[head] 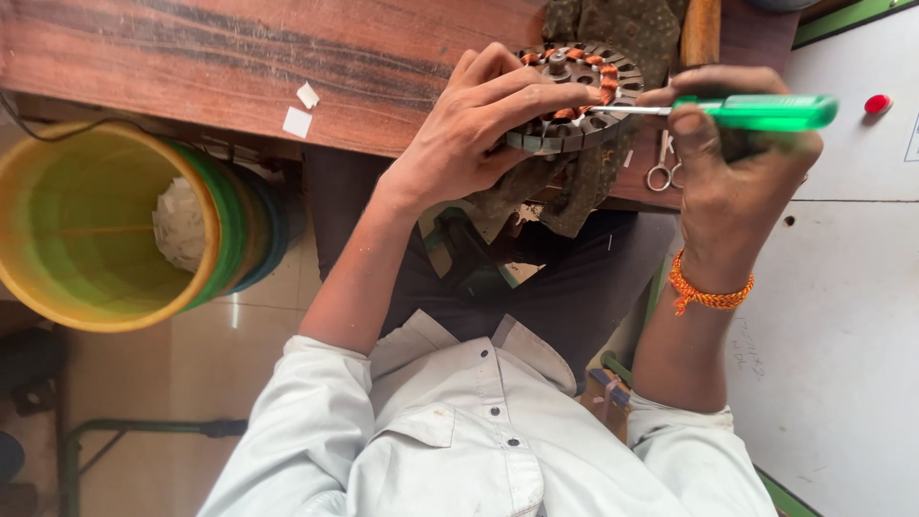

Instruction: The person uses a screwdriver to adjust copper windings on a motor armature, then cuts a small white insulating strip with scissors and inserts it into the component.

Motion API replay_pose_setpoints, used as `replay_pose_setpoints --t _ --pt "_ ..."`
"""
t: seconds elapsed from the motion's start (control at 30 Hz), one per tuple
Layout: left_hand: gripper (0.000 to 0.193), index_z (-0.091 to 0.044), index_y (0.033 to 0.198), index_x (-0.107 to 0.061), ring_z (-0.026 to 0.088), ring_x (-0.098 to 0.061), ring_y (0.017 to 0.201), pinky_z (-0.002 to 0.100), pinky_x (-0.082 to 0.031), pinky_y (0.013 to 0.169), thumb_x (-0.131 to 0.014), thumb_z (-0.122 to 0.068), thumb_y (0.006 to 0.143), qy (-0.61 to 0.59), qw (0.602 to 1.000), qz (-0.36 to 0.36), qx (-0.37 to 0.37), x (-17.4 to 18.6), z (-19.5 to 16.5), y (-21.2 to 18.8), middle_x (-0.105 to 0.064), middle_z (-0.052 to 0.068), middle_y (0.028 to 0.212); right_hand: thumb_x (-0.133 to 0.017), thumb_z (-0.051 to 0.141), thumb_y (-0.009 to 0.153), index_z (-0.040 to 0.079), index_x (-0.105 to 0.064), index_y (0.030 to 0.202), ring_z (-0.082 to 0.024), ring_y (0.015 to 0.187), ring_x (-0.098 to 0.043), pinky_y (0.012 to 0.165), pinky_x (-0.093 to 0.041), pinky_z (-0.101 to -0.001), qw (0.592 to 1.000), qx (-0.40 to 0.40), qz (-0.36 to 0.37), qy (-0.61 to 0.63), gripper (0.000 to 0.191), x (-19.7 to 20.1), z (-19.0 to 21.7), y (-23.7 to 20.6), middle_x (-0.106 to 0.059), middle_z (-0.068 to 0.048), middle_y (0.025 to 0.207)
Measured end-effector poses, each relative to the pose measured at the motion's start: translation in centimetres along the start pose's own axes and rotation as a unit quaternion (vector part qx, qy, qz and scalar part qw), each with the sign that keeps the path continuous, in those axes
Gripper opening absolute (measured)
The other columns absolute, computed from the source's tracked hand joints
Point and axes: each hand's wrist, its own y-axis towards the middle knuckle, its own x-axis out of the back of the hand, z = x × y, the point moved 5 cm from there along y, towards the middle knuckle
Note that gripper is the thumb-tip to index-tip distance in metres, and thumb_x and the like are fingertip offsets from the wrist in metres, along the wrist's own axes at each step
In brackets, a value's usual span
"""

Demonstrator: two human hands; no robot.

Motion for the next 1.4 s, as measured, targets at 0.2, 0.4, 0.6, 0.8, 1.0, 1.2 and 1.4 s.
replay_pose_setpoints --t 0.2,0.4,0.6,0.8,1.0,1.2,1.4 --pt "0.079 -0.027 0.151 -0.056 0.021 -0.055 0.13 0.038 -0.042 0.118 -0.081 0.006 0.084 -0.015 0.999 0.013 -0.029 1.0 -0.2 0.4 -0.062 -0.009 0.149 -0.08 0.029 0.106 -0.002 -0.065 0.116 -0.025 0.094 -0.078 0.084 -0.069 -0.0372 0.986 0.068 -0.036 0.149 0.036 1.1 -0.5 -1.6 -0.072 -0.014 0.099" --pt "0.076 -0.018 0.141 -0.055 0.028 -0.054 0.124 0.045 -0.041 0.107 -0.093 -0.029 0.077 0.046 0.999 -0.007 0.004 1.5 -3.3 1.4 -0.063 0.002 0.133 -0.08 0.029 0.104 -0.001 -0.063 0.116 -0.024 0.094 -0.078 0.082 -0.068 -0.0349 0.981 0.052 -0.03 0.184 0.037 2.1 -2.1 -1.4 -0.074 -0.017 0.106" --pt "0.071 -0.029 0.152 -0.055 0.018 -0.053 0.109 0.035 -0.042 0.098 -0.09 -0.019 0.09 0.153 0.985 -0.066 0.038 -0.9 -4.1 1.5 -0.064 -0.008 0.125 -0.08 0.03 0.106 -0.002 -0.062 0.119 -0.024 0.098 -0.078 0.086 -0.066 -0.0297 0.99 0.051 0.002 0.131 0.039 1.7 -2.1 -0.9 -0.075 -0.018 0.109" --pt "0.084 -0.028 0.154 -0.048 0.022 -0.051 0.105 0.037 -0.04 0.099 -0.092 -0.019 0.084 0.091 0.991 -0.084 0.042 0.1 -3.3 1.3 -0.065 -0.006 0.119 -0.08 0.032 0.099 -0.004 -0.064 0.118 -0.021 0.09 -0.076 0.063 -0.059 -0.0234 0.991 -0.026 -0.01 0.131 0.044 1.4 -1.8 -1.2 -0.075 -0.017 0.106" --pt "0.095 -0.016 0.153 -0.04 0.022 -0.047 0.097 0.038 -0.041 0.096 -0.088 -0.004 0.072 0.053 0.996 -0.061 0.048 0.4 -3.3 1.5 -0.068 -0.005 0.124 -0.081 0.032 0.103 -0.005 -0.063 0.12 -0.025 0.092 -0.079 0.076 -0.067 -0.0291 0.986 0.001 -0.037 0.162 0.045 0.9 -0.8 -1.7 -0.074 -0.019 0.102" --pt "0.086 -0.033 0.15 -0.056 0.021 -0.049 0.103 0.035 -0.043 0.1 -0.088 -0.003 0.077 0.083 0.995 -0.032 0.046 0.1 -2.6 0.9 -0.064 -0.01 0.122 -0.079 0.036 0.102 -0.006 -0.062 0.12 -0.025 0.088 -0.079 0.071 -0.064 -0.0292 0.991 -0.003 -0.063 0.122 0.048 -0.1 0.1 -1.9 -0.075 -0.019 0.1" --pt "0.079 -0.027 0.144 -0.063 0.023 -0.052 0.108 0.039 -0.043 0.099 -0.091 -0.007 0.073 0.04 0.999 -0.015 0.0 0.6 -1.3 0.8 -0.066 -0.008 0.122 -0.073 0.04 0.111 -0.004 -0.059 0.129 -0.023 0.098 -0.079 0.084 -0.065 -0.0321 0.995 0.054 0.014 0.088 0.049 -0.7 1.2 0.0 -0.074 -0.016 0.104"
